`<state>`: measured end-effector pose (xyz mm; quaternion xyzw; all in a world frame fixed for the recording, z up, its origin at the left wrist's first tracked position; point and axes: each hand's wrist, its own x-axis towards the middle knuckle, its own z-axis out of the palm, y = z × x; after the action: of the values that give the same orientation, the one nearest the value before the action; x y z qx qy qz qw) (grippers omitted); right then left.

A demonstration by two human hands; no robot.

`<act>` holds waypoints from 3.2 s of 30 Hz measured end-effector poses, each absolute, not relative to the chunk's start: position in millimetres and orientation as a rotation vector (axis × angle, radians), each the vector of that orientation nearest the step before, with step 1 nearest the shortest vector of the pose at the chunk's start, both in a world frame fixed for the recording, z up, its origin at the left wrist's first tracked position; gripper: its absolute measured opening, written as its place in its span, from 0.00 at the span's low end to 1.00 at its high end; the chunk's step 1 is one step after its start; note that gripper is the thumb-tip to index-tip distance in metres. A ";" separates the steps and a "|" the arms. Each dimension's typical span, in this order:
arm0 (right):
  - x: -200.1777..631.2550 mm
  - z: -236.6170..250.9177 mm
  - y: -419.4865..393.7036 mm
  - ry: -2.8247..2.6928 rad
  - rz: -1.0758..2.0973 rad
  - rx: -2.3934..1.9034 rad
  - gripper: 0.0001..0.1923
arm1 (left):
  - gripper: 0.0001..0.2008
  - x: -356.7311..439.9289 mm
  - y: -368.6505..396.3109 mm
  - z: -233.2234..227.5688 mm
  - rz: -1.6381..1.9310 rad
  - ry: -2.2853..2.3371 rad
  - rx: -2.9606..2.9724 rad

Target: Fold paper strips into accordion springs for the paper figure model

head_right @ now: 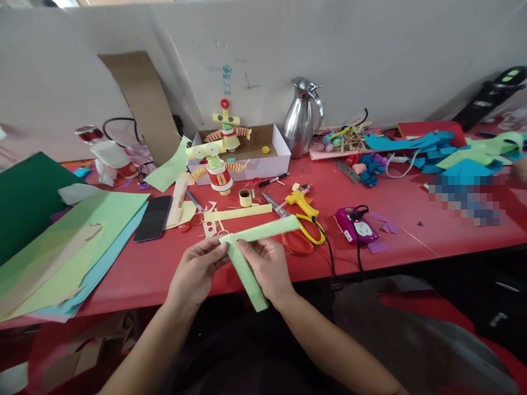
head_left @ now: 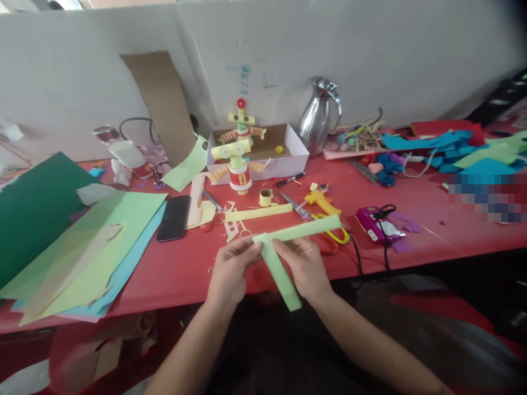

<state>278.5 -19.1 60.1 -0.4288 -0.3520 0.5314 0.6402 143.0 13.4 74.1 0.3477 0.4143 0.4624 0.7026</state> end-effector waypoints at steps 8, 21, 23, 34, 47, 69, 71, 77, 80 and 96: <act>295.5 24.4 -10.2 -1.452 0.578 -1.108 0.10 | 0.11 124.1 62.8 51.3 0.928 1.039 0.564; 291.1 23.6 38.5 -1.494 0.797 -1.116 0.07 | 0.13 120.0 71.5 34.3 0.897 0.883 0.731; 287.7 25.7 41.8 -1.449 0.790 -1.171 0.07 | 0.14 118.9 72.5 30.9 0.906 0.858 0.735; 268.0 27.8 37.7 -1.233 0.813 -1.236 0.12 | 0.12 117.8 72.2 26.6 0.944 0.835 0.728; 264.7 23.2 32.5 -1.214 0.707 -1.127 0.14 | 0.11 132.0 66.2 34.0 1.247 0.855 0.765; 272.6 29.6 47.1 -0.939 1.196 -1.077 0.13 | 0.11 146.3 63.6 20.1 1.328 1.025 0.891; 273.2 27.9 49.9 -0.953 1.128 -1.155 0.14 | 0.10 146.5 64.3 19.7 1.321 1.004 0.904; 277.9 21.9 53.0 -1.000 1.164 -1.132 0.16 | 0.12 145.8 70.5 17.9 1.290 0.993 0.945; 279.0 19.2 50.4 -1.020 1.160 -1.070 0.17 | 0.12 146.6 70.5 18.4 1.278 0.980 0.916; 285.5 12.6 45.0 -1.587 0.597 -1.029 0.24 | 0.16 140.7 66.9 25.6 1.236 1.021 0.712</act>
<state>285.5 45.0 12.6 -0.4343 -0.6698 0.2519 0.5471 140.7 66.9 25.6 0.3120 0.4475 0.5419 0.6394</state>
